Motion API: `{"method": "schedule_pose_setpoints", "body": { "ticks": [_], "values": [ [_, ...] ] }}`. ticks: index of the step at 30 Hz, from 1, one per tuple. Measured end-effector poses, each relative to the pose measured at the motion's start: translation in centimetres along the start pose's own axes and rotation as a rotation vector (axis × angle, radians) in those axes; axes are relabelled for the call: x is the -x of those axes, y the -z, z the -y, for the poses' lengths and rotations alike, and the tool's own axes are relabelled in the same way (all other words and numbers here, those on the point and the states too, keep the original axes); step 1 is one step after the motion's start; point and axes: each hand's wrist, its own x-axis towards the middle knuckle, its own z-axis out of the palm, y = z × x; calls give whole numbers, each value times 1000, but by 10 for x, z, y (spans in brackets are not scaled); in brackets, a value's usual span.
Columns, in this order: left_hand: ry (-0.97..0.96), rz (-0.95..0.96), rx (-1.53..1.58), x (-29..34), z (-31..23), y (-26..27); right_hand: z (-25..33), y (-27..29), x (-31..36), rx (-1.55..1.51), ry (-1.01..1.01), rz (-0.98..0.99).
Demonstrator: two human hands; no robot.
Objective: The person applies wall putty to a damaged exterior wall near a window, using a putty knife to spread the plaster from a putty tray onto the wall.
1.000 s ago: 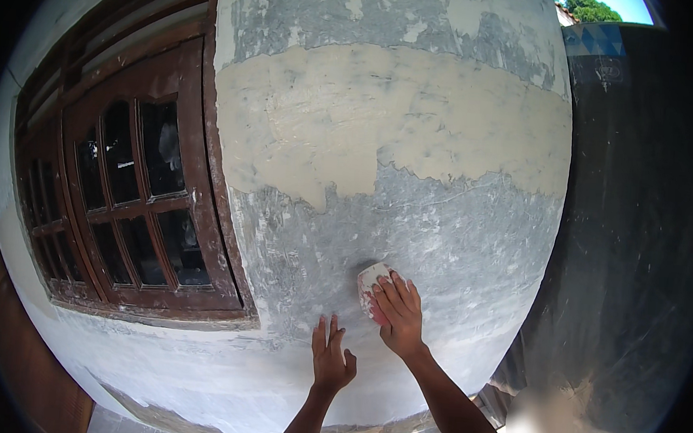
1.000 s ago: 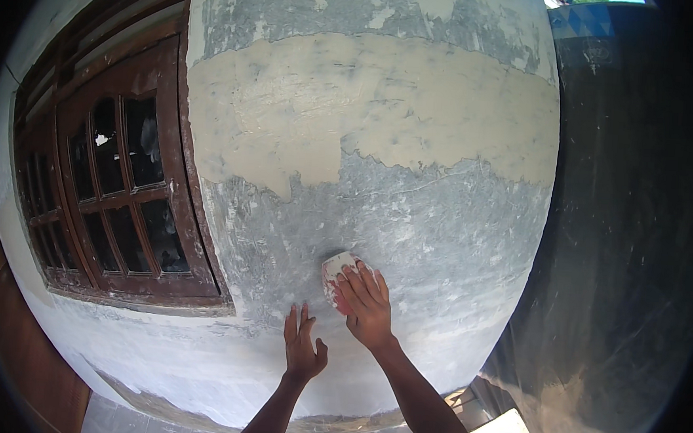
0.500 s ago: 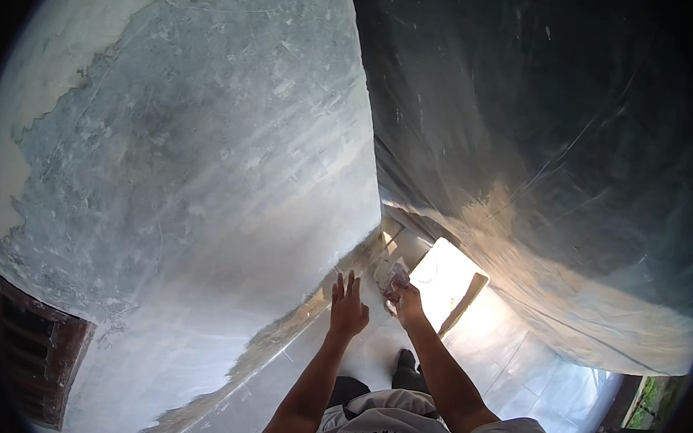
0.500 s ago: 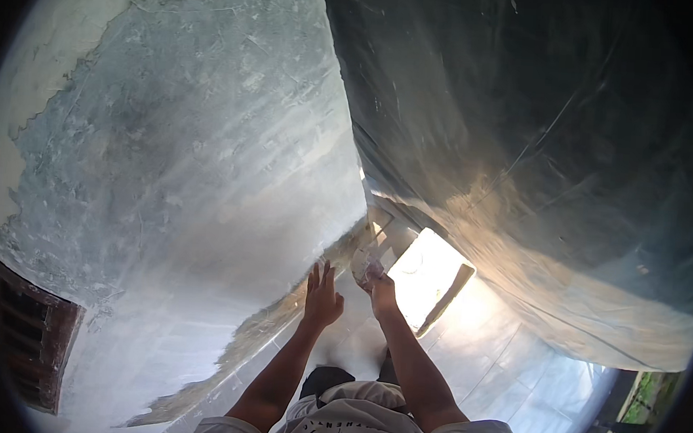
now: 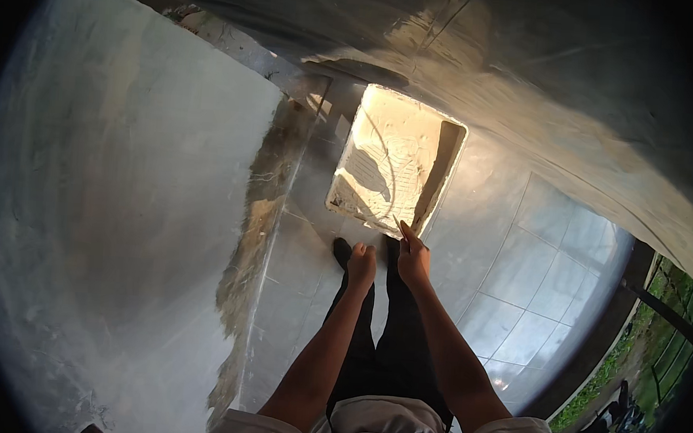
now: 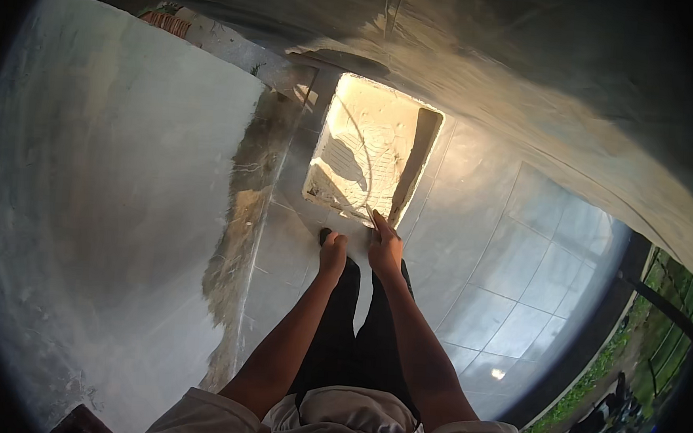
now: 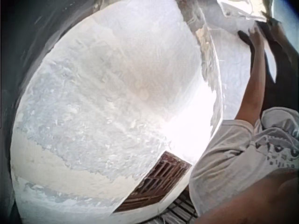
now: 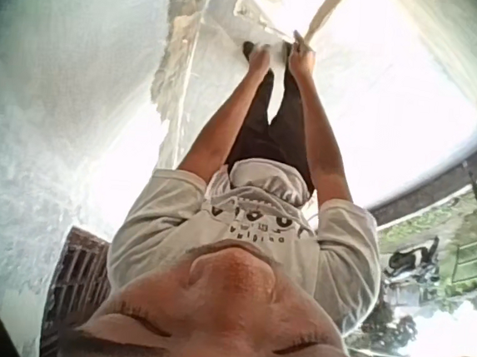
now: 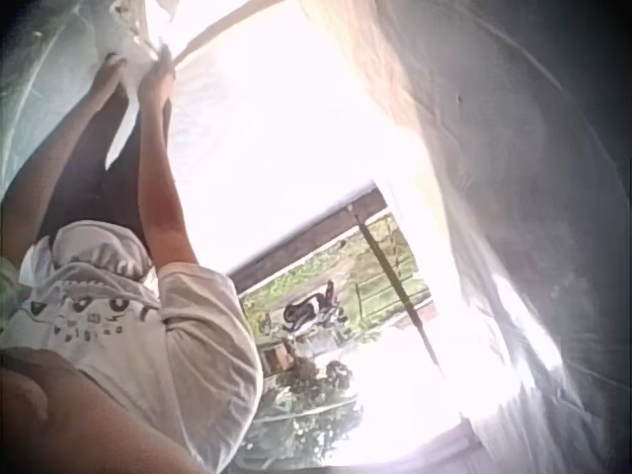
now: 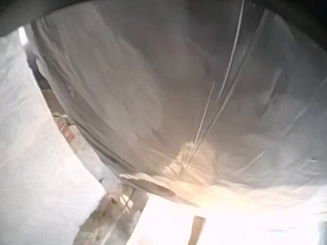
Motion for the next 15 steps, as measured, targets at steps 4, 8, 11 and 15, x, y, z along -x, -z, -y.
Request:
{"method": "schedule_pose_setpoints", "body": {
  "ticks": [4,8,11,15],
  "values": [
    [245,4,566,-63,44,-28,-35,-33,-2,205,293,-51],
    [255,267,786,-81,36,-16,-46,-55,6,399,329,-67],
    [183,398,815,-77,30,-13,-53,-65,10,424,348,-101],
    [191,318,837,-74,27,-12,-55,-74,11,414,351,-86]
  ]
}}
